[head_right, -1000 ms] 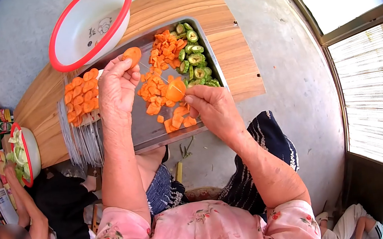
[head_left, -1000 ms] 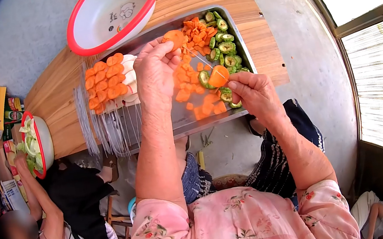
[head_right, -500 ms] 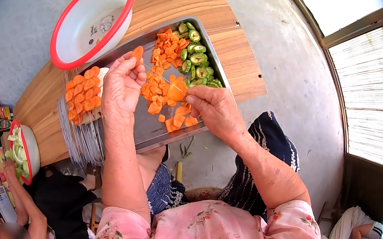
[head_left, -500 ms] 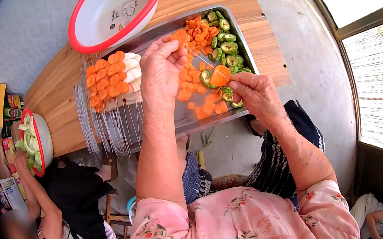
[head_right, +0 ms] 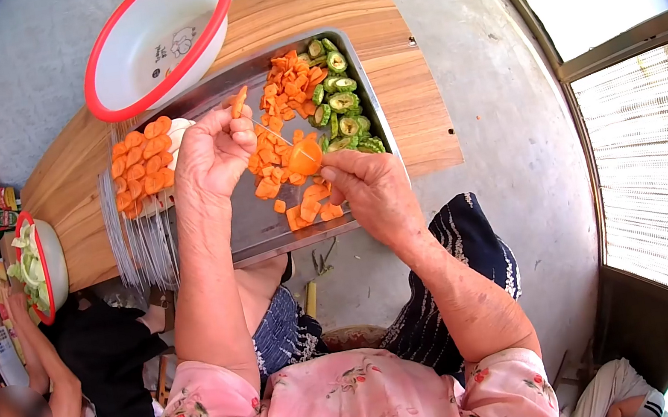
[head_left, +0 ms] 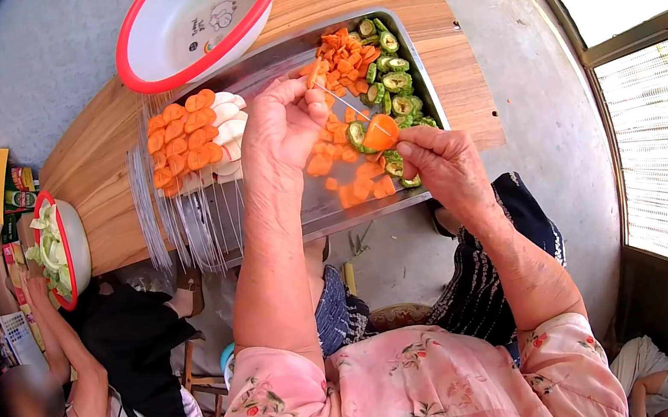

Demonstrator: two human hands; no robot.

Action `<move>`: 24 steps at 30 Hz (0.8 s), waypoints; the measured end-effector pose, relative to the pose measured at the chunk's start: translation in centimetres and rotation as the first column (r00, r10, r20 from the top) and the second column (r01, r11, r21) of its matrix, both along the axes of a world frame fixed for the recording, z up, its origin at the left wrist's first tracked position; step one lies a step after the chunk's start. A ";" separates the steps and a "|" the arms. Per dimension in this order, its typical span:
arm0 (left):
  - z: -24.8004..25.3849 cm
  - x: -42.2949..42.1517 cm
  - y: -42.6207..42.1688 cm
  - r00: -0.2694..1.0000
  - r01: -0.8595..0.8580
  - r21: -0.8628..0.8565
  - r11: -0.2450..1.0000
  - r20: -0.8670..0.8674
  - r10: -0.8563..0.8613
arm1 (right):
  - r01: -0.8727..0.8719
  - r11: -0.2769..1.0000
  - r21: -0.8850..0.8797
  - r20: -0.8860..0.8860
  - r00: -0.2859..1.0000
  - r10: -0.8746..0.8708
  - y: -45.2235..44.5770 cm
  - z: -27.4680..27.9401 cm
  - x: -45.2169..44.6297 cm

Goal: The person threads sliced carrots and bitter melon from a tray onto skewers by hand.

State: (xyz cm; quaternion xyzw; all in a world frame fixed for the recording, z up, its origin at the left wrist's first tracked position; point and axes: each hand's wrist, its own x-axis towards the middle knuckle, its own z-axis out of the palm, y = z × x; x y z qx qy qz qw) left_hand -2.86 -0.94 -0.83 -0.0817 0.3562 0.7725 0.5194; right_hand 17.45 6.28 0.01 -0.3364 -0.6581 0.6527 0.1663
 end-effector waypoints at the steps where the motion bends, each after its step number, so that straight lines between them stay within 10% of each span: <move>1: 0.1 0.2 0.1 0.999 -0.021 -0.020 1.000 -0.037 0.020 | 0.000 1.000 -0.014 0.002 1.000 0.000 -0.1 0.1 0.0; 24: -0.2 2.6 0.3 0.971 0.008 -0.105 0.994 -0.237 -0.033 | 0.013 0.988 -0.153 -0.034 0.999 -0.018 -0.4 0.0 -0.4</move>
